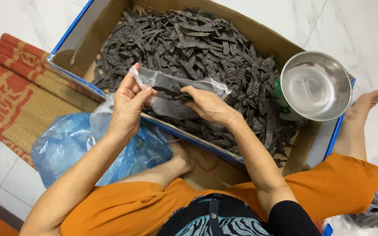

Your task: The person picks up dried locust pods from a box by hand, places them into a plastic bag, and ties the bag closed before repeating the process.

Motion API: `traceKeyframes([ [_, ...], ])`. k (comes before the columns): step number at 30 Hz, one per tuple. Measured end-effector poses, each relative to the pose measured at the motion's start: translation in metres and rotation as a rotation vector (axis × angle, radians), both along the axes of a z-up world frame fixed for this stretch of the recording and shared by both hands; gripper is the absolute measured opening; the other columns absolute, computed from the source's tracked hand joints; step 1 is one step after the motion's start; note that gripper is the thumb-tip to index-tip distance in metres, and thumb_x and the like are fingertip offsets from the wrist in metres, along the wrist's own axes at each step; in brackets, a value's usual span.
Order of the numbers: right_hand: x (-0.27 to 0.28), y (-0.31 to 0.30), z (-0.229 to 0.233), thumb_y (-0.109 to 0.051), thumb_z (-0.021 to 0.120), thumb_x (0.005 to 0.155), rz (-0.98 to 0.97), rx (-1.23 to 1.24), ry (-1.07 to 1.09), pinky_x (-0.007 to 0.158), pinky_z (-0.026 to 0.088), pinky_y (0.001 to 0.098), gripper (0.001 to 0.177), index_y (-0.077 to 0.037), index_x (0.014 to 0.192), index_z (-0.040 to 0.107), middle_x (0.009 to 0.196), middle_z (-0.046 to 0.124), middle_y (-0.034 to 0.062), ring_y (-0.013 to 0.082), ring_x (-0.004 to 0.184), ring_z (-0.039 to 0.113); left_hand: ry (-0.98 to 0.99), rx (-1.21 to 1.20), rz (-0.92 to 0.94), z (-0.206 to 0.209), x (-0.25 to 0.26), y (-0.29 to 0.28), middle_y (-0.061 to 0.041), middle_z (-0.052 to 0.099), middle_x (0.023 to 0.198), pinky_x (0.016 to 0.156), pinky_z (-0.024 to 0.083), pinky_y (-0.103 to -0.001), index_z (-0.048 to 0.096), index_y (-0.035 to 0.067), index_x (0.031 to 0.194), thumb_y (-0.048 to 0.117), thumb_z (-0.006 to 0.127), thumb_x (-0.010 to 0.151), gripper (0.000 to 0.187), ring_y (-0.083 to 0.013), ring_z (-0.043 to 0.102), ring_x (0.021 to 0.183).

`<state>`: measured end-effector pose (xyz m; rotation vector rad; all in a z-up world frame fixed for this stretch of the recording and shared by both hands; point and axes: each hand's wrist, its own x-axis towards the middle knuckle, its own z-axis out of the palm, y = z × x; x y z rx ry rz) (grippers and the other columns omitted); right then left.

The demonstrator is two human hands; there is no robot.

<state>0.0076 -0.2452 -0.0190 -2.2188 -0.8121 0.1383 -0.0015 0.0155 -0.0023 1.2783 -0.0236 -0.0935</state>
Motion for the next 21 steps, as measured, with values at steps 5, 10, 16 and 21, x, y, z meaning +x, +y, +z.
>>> traceKeyframes([
  [5,0.005,0.007,0.005,-0.01,0.067,0.094,-0.024,-0.1,0.021,0.092,0.051,0.0475,0.041,-0.007,0.132,0.05,0.119,0.068,0.0205,0.0405,0.112,0.064,-0.051,0.077,-0.034,0.008,-0.005,-0.002,-0.002,0.068,0.106,0.077,0.052,-0.022,0.036,0.006,0.164,0.004,0.065,0.098,0.072,-0.0097,0.068,0.093],
  [10,0.009,0.027,0.006,-0.009,0.08,0.074,-0.244,-0.301,-0.242,0.092,0.046,0.0511,0.065,-0.008,0.133,0.052,0.13,0.059,0.0219,0.0426,0.117,0.056,-0.102,0.182,-0.072,0.022,-0.01,-0.006,-0.002,0.069,0.106,0.08,0.053,-0.023,0.035,0.007,0.164,0.004,0.064,0.099,0.072,-0.0083,0.066,0.088],
  [16,0.016,-0.003,0.034,-0.018,0.089,0.055,-0.25,-0.195,-0.404,0.099,0.045,0.0504,0.083,-0.007,0.13,0.056,0.126,0.062,0.0188,0.0394,0.12,0.057,-0.112,0.079,-0.015,0.022,-0.007,-0.001,-0.002,0.067,0.102,0.084,0.055,-0.024,0.031,0.004,0.166,0.001,0.063,0.101,0.073,-0.0087,0.065,0.089],
  [21,0.031,-0.04,0.032,-0.005,0.076,0.092,-0.164,0.297,-0.185,0.091,0.058,0.0387,0.03,-0.004,0.121,0.069,0.115,0.073,0.0091,0.0254,0.104,0.071,-0.087,0.045,-0.036,0.019,-0.01,0.0,-0.002,0.065,0.099,0.086,0.055,-0.025,0.026,0.004,0.168,0.001,0.062,0.102,0.075,-0.009,0.065,0.09],
])
